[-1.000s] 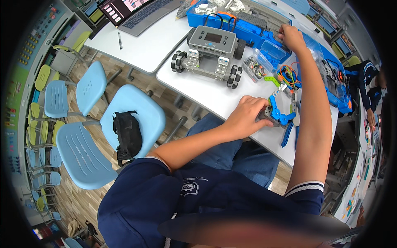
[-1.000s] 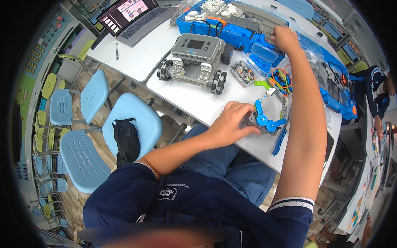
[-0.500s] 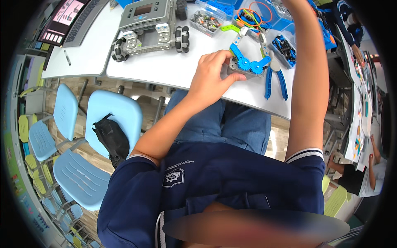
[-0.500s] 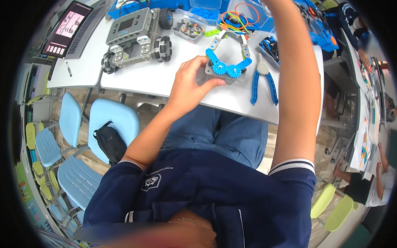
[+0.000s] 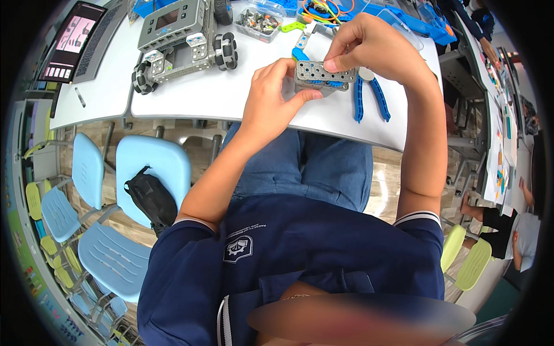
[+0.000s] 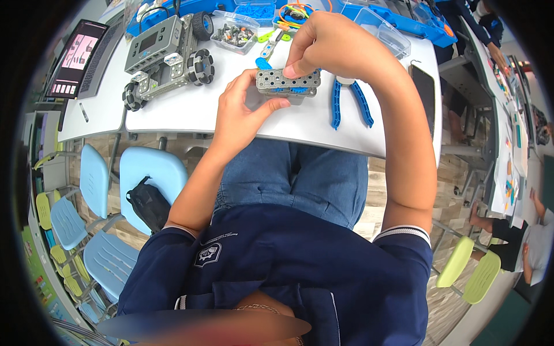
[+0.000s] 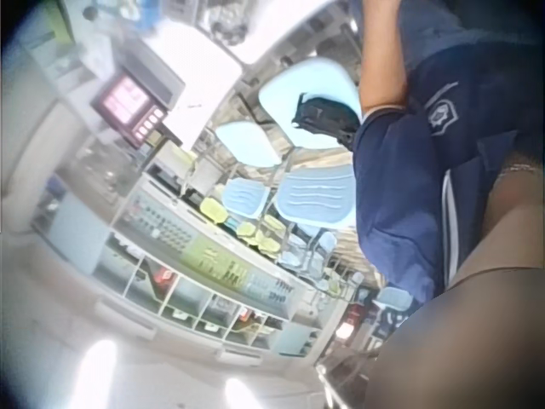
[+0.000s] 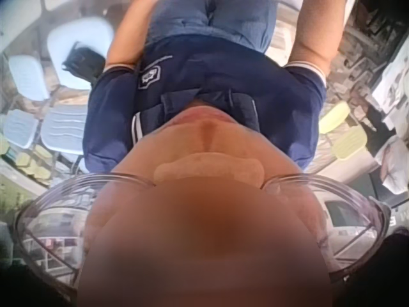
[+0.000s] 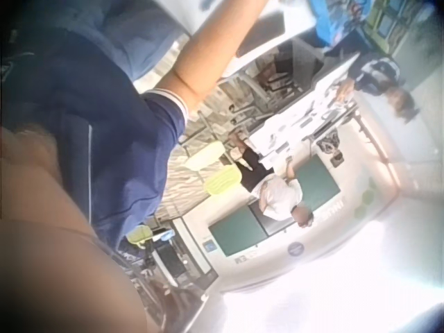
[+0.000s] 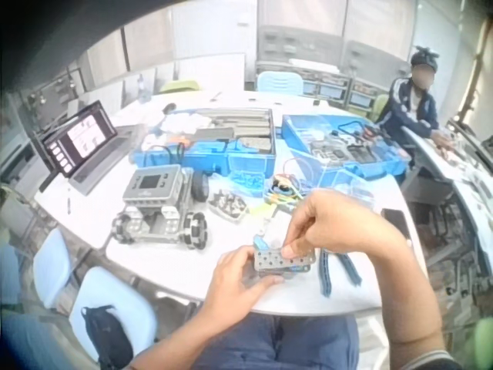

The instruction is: The person assembles a small robotic arm using LEGO-like components, attaching gears, beams, and connectors by hand. They repeatedly adjust and reattach parts while occasionally referencing a laptop on the table.

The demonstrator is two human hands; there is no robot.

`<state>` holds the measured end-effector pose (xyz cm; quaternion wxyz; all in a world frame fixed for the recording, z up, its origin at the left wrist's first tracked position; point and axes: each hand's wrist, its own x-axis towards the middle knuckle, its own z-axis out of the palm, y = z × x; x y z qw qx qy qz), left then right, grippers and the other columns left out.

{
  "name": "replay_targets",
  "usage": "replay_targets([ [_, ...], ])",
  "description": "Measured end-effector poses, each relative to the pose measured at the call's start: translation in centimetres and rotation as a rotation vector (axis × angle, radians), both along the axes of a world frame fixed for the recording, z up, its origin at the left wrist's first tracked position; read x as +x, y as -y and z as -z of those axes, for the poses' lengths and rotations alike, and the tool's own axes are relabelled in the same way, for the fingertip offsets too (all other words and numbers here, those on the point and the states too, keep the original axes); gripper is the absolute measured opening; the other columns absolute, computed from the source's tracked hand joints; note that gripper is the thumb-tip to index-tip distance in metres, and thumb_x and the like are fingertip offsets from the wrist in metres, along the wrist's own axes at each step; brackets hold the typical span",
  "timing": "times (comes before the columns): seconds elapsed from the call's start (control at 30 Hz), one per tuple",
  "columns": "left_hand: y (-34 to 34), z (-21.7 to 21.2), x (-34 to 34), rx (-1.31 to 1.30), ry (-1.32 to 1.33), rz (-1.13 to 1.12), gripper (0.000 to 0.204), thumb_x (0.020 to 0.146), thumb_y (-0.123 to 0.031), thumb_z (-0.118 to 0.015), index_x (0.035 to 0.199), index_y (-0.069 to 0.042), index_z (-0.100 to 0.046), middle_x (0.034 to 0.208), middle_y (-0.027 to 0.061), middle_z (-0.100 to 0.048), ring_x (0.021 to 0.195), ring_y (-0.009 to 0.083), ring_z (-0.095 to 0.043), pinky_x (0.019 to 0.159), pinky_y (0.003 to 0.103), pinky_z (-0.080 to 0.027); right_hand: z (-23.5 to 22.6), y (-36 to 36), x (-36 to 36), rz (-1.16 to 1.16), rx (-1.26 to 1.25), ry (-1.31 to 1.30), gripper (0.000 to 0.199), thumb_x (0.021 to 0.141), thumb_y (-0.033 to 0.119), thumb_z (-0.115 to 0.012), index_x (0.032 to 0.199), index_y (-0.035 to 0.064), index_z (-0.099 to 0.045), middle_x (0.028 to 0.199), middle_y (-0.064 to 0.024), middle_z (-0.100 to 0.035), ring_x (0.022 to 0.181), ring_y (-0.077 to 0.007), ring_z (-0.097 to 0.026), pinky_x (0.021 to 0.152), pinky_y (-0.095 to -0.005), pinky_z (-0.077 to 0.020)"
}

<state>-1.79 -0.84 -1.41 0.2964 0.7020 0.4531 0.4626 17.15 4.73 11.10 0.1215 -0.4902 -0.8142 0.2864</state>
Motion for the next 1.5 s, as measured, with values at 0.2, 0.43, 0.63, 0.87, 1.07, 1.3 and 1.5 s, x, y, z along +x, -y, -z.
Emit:
replay_targets([
  [0.2, -0.2, -0.1, 0.0, 0.005, 0.018, 0.018, 0.050, 0.071, -0.028, -0.087, 0.102, -0.002, -0.058, 0.094, 0.0144, -0.066, 0.090, 0.0322, -0.062, 0.081, 0.041, -0.048, 0.5, 0.4, 0.3, 0.046, -0.064, -0.101, 0.012, 0.072, 0.004, -0.082, 0.081, -0.0016, -0.076, 0.068, -0.0045, -0.068, 0.063, -0.0090, -0.059, 0.061, -0.0238, -0.0451],
  [0.43, -0.4, -0.3, -0.2, -0.014, 0.043, 0.062, 0.048, 0.071, -0.023, -0.089, 0.100, -0.001, -0.057, 0.097, 0.0152, -0.068, 0.092, 0.0280, -0.066, 0.081, 0.038, -0.051, 0.7, 0.0, 0.2, 0.006, -0.135, -0.156, 0.011, 0.073, 0.005, -0.080, 0.080, -0.0022, -0.075, 0.069, -0.0047, -0.069, 0.063, -0.0091, -0.061, 0.062, -0.0235, -0.0464],
  [0.63, -0.3, -0.3, -0.2, -0.027, 0.079, 0.060, 0.047, 0.069, -0.020, -0.090, 0.097, -0.002, -0.057, 0.094, 0.0134, -0.069, 0.089, 0.0245, -0.065, 0.082, 0.036, -0.051, -1.5, 0.0, -1.0, 0.156, -0.222, 0.022, 0.011, 0.067, 0.005, -0.079, 0.078, 0.0010, -0.077, 0.065, -0.0088, -0.070, 0.055, -0.0143, -0.058, 0.056, -0.0291, -0.0440],
  [0.87, -0.4, -0.2, -0.1, -0.038, 0.119, 0.061, 0.046, 0.067, -0.019, -0.091, 0.094, -0.002, -0.058, 0.092, 0.0113, -0.070, 0.089, 0.0210, -0.065, 0.083, 0.034, -0.050, -2.7, 0.4, -2.2, 0.162, -0.216, 0.048, 0.010, 0.065, 0.003, -0.077, 0.074, -0.0002, -0.075, 0.063, -0.0111, -0.069, 0.058, -0.0177, -0.062, 0.057, -0.0321, -0.0458],
  [1.07, -0.8, 0.5, -0.2, -0.068, 0.132, 0.062, 0.046, 0.066, -0.018, -0.091, 0.094, -0.002, -0.060, 0.092, 0.0108, -0.070, 0.090, 0.0203, -0.065, 0.086, 0.034, -0.050, -2.7, 0.4, -2.3, 0.172, -0.166, 0.055, 0.008, 0.065, 0.001, -0.077, 0.070, -0.0013, -0.073, 0.064, -0.0122, -0.069, 0.062, -0.0188, -0.065, 0.060, -0.0328, -0.0484],
  [1.3, -0.7, -0.6, -1.6, -0.336, 0.532, 0.350, 0.041, 0.085, -0.026, -0.080, 0.112, 0.001, -0.066, 0.104, 0.0069, -0.069, 0.105, 0.0141, -0.059, 0.096, 0.031, -0.045, -2.5, -0.1, -2.2, 0.165, -0.195, 0.055, 0.008, 0.064, 0.000, -0.077, 0.071, -0.0008, -0.073, 0.064, -0.0114, -0.069, 0.062, -0.0186, -0.065, 0.060, -0.0325, -0.0484],
  [1.5, -0.6, -2.7, -1.1, -0.580, 0.626, 0.300, 0.046, 0.099, -0.041, -0.060, 0.113, 0.002, -0.067, 0.109, 0.0045, -0.068, 0.105, 0.0095, -0.057, 0.094, 0.027, -0.042, -2.4, 0.1, -1.8, 0.177, -0.191, 0.030, 0.011, 0.064, 0.001, -0.080, 0.073, -0.0009, -0.073, 0.066, -0.0102, -0.070, 0.064, -0.0187, -0.064, 0.062, -0.0319, -0.0479],
])
